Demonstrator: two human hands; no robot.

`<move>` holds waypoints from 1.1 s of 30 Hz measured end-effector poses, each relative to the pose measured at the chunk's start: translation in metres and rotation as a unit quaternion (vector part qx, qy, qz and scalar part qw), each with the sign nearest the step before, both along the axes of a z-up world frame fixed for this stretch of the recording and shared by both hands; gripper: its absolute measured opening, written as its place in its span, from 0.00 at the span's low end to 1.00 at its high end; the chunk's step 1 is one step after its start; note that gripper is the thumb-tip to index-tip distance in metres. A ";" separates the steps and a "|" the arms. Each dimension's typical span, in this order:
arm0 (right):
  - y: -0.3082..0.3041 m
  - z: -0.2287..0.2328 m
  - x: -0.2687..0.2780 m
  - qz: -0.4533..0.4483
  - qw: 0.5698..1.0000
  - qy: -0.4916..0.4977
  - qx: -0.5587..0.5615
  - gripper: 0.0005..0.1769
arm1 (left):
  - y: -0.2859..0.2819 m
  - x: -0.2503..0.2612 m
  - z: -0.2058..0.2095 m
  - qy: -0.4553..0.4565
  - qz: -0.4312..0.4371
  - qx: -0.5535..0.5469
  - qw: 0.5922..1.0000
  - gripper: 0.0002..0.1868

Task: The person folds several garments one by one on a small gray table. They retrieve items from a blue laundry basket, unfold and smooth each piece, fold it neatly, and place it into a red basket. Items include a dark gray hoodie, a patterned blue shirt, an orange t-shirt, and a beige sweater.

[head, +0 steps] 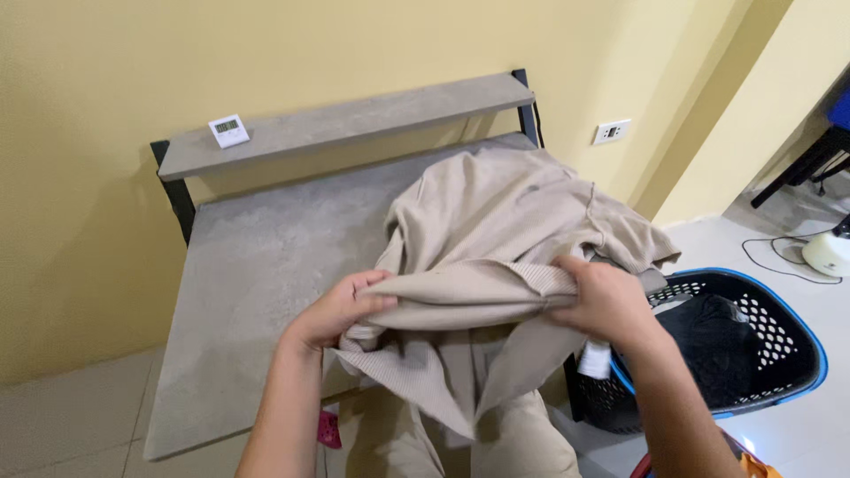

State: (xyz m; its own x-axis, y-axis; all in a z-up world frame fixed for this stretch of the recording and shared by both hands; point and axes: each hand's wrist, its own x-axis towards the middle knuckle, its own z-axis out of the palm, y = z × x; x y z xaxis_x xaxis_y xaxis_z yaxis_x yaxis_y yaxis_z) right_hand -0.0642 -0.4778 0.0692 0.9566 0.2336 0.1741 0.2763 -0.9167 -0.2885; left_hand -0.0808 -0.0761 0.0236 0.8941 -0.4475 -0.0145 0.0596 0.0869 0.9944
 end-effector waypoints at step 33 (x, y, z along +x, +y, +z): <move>0.038 -0.046 0.048 0.028 0.802 0.183 0.568 0.23 | -0.149 0.011 -0.039 -0.609 0.159 0.544 0.555 0.21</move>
State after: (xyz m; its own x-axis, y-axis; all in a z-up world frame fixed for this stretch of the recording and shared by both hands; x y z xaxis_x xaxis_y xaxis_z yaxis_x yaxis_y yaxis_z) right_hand -0.0158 -0.4401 0.0234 0.9856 0.1684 0.0152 0.0143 0.0068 -0.9999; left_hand -0.0700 -0.2249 -0.0155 0.5677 -0.5843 0.5799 -0.5612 -0.7901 -0.2467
